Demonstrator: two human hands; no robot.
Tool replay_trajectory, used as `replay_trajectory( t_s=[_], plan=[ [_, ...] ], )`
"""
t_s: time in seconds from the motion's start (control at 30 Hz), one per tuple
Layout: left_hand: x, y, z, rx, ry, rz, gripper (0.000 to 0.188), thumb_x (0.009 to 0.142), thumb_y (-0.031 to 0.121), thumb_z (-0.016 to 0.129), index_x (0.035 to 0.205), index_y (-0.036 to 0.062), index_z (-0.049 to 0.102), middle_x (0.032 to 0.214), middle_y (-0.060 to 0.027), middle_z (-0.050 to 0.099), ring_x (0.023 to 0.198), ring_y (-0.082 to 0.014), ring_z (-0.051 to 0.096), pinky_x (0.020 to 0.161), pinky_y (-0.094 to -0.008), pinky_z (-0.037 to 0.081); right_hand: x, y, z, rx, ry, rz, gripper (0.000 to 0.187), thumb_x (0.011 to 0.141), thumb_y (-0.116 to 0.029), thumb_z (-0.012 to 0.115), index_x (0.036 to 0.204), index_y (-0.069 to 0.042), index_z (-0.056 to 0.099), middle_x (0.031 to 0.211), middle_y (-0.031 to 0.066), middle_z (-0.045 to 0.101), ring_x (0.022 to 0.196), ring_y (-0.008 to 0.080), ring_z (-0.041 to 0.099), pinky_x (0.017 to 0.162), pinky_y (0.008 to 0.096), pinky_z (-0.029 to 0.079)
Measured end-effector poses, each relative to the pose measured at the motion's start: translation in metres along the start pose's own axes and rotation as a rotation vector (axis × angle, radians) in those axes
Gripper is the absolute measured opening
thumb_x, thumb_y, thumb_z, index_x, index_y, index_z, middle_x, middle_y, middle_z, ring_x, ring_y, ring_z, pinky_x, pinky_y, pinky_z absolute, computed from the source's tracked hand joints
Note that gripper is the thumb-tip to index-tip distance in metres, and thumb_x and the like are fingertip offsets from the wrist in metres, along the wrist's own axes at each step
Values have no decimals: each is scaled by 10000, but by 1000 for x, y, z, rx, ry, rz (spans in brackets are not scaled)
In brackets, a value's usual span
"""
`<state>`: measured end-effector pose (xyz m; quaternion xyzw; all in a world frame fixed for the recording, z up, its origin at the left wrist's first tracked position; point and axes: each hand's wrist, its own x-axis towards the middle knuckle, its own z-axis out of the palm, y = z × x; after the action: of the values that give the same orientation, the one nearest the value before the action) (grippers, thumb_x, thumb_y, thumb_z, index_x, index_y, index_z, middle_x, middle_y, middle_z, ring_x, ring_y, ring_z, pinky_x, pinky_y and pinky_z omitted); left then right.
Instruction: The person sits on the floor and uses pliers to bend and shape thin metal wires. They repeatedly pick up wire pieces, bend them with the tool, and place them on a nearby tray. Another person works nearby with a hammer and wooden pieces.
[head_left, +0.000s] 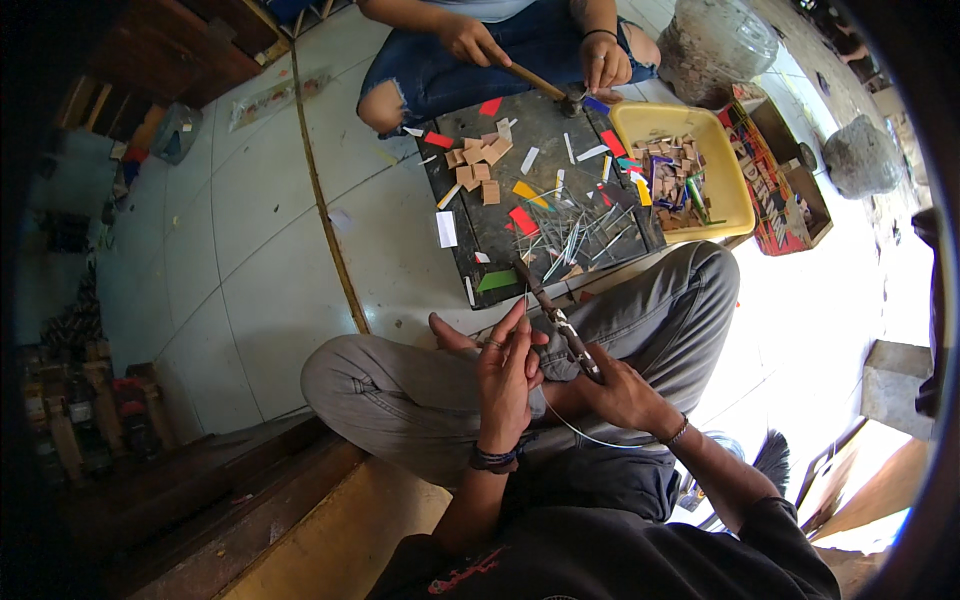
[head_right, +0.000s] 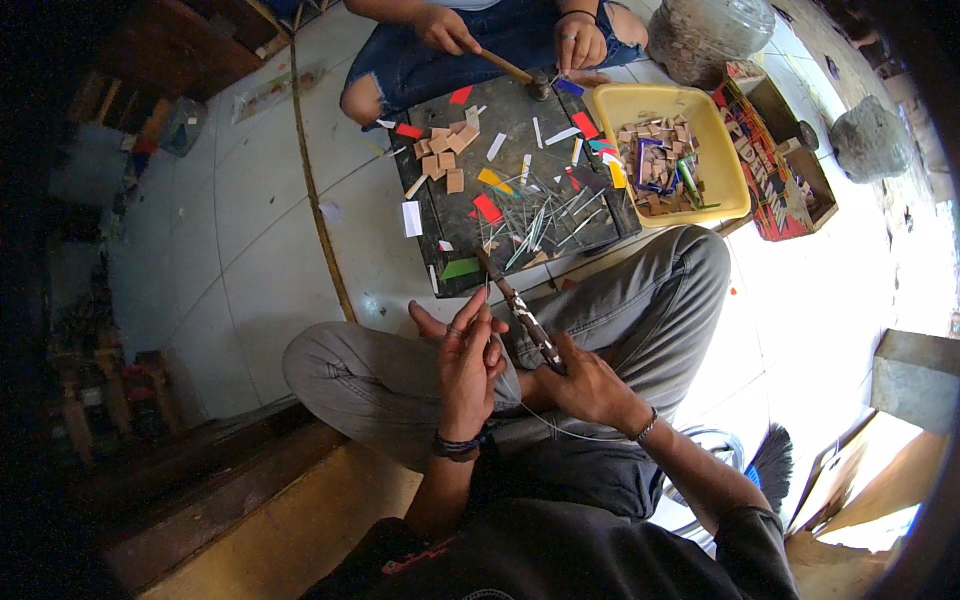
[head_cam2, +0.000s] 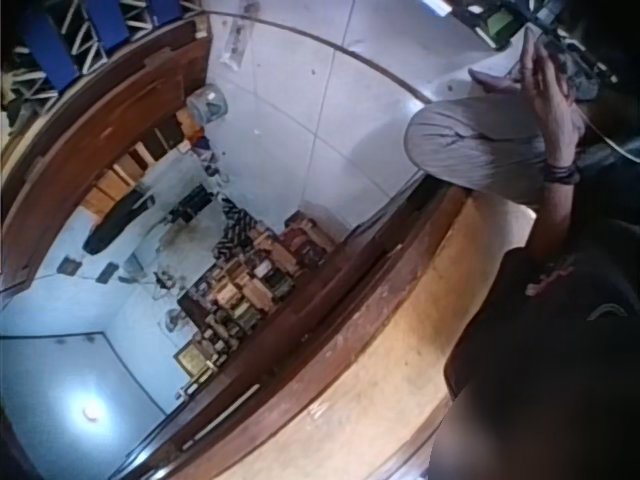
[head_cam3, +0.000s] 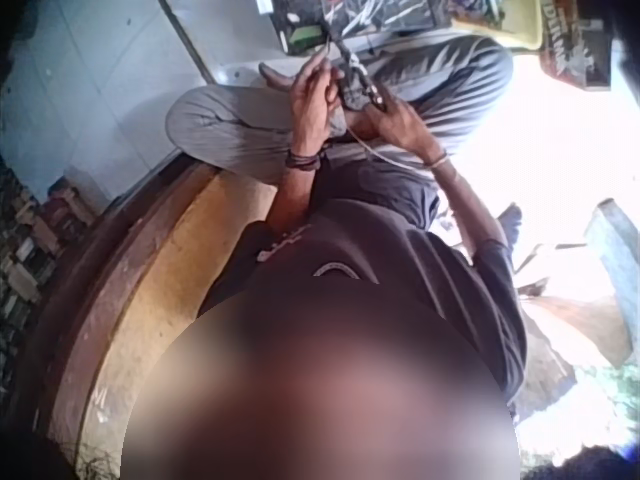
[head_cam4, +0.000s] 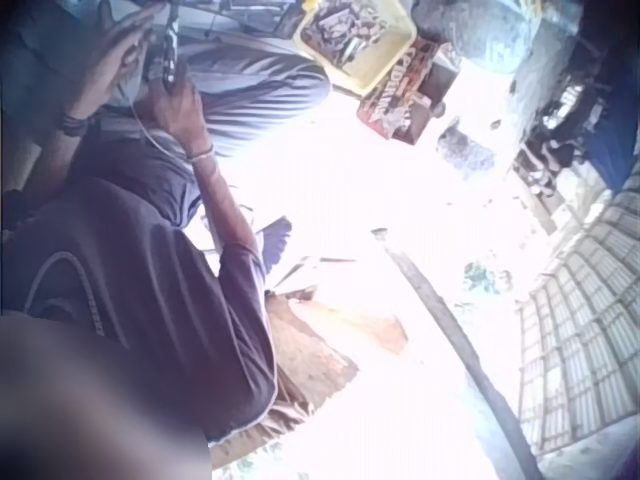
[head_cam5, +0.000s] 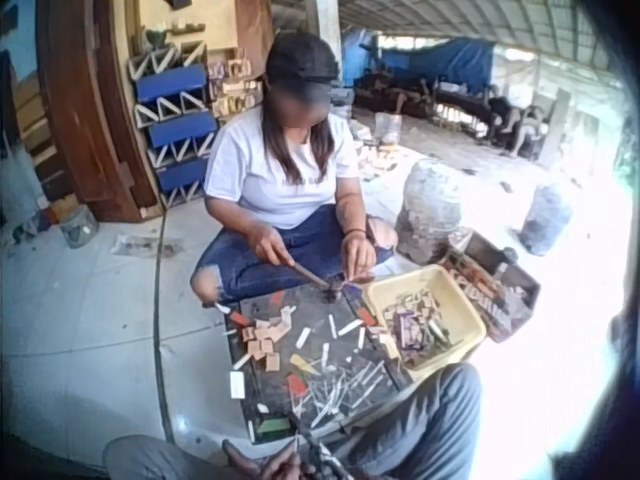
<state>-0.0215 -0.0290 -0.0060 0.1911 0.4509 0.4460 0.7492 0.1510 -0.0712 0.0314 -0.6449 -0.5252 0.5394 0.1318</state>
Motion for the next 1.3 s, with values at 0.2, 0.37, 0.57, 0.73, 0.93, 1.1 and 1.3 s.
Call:
replay_trajectory(
  t_s=[0.2, 0.37, 0.57, 0.73, 0.93, 1.1, 1.3],
  plan=[
    [1, 0, -1, -16, -8, -6, 382, 1027, 186, 545, 1408, 168, 523, 934, 4, 611, 593, 11, 427, 489, -136, 335, 4, -2, 2, -25, 71, -3, 333, 920, -249, 562, 1027, 65, 539, 883, 347, 607, 858, 449, 647, 760, 472, 494],
    [0, 0, -2, -36, -16, -14, 380, 1028, 177, 540, 1408, 178, 525, 947, -1, 609, 594, 5, 422, 491, -139, 332, 5, -4, 5, -48, 107, 21, 335, 930, -260, 566, 1006, 66, 549, 783, 309, 617, 828, 449, 650, 744, 473, 494],
    [-3, -1, 2, -49, 17, 21, 385, 1032, 161, 526, 1416, 170, 516, 960, -2, 608, 611, -5, 426, 508, -151, 332, 9, 0, 5, -97, 118, -26, 355, 936, -283, 580, 1011, 63, 550, 772, 300, 611, 807, 440, 648, 738, 474, 487],
    [-6, -2, 2, -71, -18, 21, 409, 1029, 175, 536, 1433, 131, 491, 976, -13, 608, 686, -27, 468, 594, -173, 391, 11, 2, 7, -29, 115, -94, 347, 939, -276, 586, 1017, 59, 541, 800, 304, 607, 831, 436, 644, 732, 465, 482],
    [-7, -12, 4, 26, 57, 81, 296, 1029, 261, 549, 1277, 101, 578, 876, -16, 648, 658, -56, 533, 580, -205, 453, 8, 0, 5, 67, 35, -52, 536, 940, -279, 574, 1345, 45, 435, 998, 316, 651, 980, 406, 666, 847, 426, 503],
    [-12, -16, 4, -6, 110, -23, 256, 1022, 328, 555, 1101, 88, 596, 738, 9, 590, 572, -57, 509, 504, -202, 406, 3, -4, -6, 68, -79, -28, 668, 949, -281, 550, 1487, 19, 292, 1127, 313, 645, 1118, 372, 638, 962, 411, 473],
    [-7, -14, 8, 11, 103, 25, 277, 1027, 360, 538, 1083, 94, 592, 709, 21, 559, 498, -32, 424, 432, -196, 303, -1, 2, -6, 63, -125, -43, 756, 951, -327, 549, 1529, 19, 204, 1182, 326, 622, 1148, 366, 624, 1006, 397, 455]
  ],
)
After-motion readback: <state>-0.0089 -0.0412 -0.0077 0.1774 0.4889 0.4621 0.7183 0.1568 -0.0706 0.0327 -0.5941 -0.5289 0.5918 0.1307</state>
